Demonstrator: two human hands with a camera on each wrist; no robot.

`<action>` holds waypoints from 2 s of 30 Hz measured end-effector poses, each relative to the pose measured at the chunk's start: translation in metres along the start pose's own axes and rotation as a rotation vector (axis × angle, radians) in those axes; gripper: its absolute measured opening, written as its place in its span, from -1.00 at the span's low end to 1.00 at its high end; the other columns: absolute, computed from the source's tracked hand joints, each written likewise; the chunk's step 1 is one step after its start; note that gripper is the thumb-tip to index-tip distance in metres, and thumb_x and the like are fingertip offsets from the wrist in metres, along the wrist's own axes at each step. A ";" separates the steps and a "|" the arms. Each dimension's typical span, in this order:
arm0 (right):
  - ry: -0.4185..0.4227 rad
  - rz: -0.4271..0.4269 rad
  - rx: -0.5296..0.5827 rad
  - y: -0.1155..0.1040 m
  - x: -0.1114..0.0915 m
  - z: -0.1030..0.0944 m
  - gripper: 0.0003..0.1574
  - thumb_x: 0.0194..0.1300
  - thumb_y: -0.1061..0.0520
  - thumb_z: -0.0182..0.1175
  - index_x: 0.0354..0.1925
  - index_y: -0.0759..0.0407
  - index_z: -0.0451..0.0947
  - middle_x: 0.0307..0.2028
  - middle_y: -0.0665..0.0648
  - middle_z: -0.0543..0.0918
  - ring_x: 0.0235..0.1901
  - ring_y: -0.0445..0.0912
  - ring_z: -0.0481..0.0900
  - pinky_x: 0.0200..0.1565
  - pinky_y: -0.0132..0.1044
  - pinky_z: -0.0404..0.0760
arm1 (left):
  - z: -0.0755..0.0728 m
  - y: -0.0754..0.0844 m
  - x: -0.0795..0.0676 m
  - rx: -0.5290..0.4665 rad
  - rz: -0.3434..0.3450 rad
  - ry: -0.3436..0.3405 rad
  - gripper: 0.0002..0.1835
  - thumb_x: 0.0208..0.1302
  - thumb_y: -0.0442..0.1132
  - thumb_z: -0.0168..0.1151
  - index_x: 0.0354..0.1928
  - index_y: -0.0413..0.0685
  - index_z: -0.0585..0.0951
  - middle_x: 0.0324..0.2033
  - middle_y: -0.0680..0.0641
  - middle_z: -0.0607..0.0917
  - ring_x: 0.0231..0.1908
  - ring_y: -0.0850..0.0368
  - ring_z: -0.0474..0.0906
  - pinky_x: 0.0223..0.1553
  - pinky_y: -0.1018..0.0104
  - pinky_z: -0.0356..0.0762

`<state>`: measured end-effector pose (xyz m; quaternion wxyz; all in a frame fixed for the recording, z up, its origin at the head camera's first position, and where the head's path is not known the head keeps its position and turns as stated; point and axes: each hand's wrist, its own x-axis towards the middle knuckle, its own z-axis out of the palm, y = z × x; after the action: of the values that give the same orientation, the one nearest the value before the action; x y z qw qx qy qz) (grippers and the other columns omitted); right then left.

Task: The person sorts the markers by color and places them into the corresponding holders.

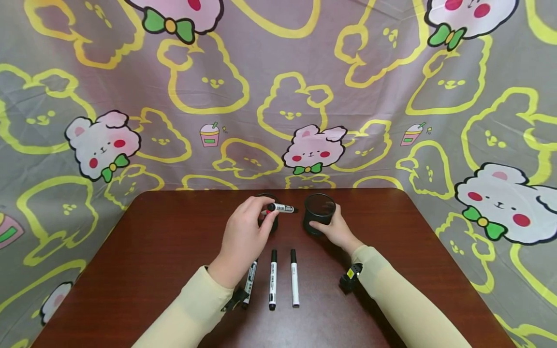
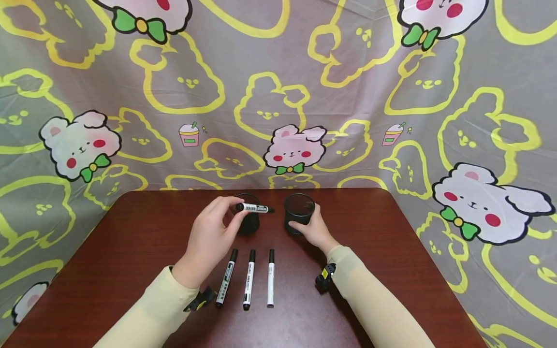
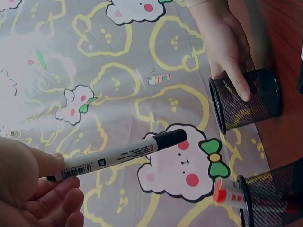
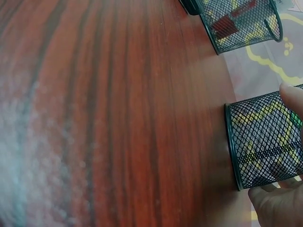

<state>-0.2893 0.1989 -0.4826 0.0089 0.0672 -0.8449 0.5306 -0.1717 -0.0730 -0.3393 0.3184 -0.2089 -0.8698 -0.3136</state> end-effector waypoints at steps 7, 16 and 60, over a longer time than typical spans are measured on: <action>0.008 0.005 0.012 0.000 0.000 0.000 0.16 0.27 0.11 0.48 0.49 0.27 -0.09 0.41 0.37 0.24 0.43 0.24 0.30 0.46 0.22 0.23 | 0.012 0.006 0.012 -0.005 0.048 0.002 -0.68 0.31 -0.20 0.45 0.05 -0.14 0.67 -0.13 -0.06 0.73 -0.20 0.09 0.65 -0.18 0.22 0.68; 0.017 -0.015 0.008 0.000 0.001 0.002 0.18 0.23 0.08 0.50 0.48 0.28 -0.08 0.40 0.36 0.22 0.42 0.23 0.30 0.47 0.22 0.20 | 0.031 0.002 0.027 -0.022 0.048 -0.020 -0.70 0.35 -0.20 0.41 0.05 -0.14 0.66 -0.14 -0.07 0.73 -0.32 0.12 0.59 -0.28 0.29 0.63; 0.042 -0.052 0.000 0.006 0.003 0.002 0.14 0.20 0.12 0.53 0.45 0.27 0.00 0.36 0.36 0.29 0.36 0.21 0.37 0.46 0.15 0.26 | 0.104 -0.007 0.030 0.040 0.065 -0.138 -0.78 0.40 -0.21 0.36 0.01 -0.09 0.66 -0.13 -0.06 0.74 -0.13 0.04 0.72 -0.04 0.18 0.69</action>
<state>-0.2930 0.1992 -0.4884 0.0403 0.0782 -0.8424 0.5317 -0.2409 -0.0028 -0.3842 0.2721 -0.2518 -0.8885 -0.2703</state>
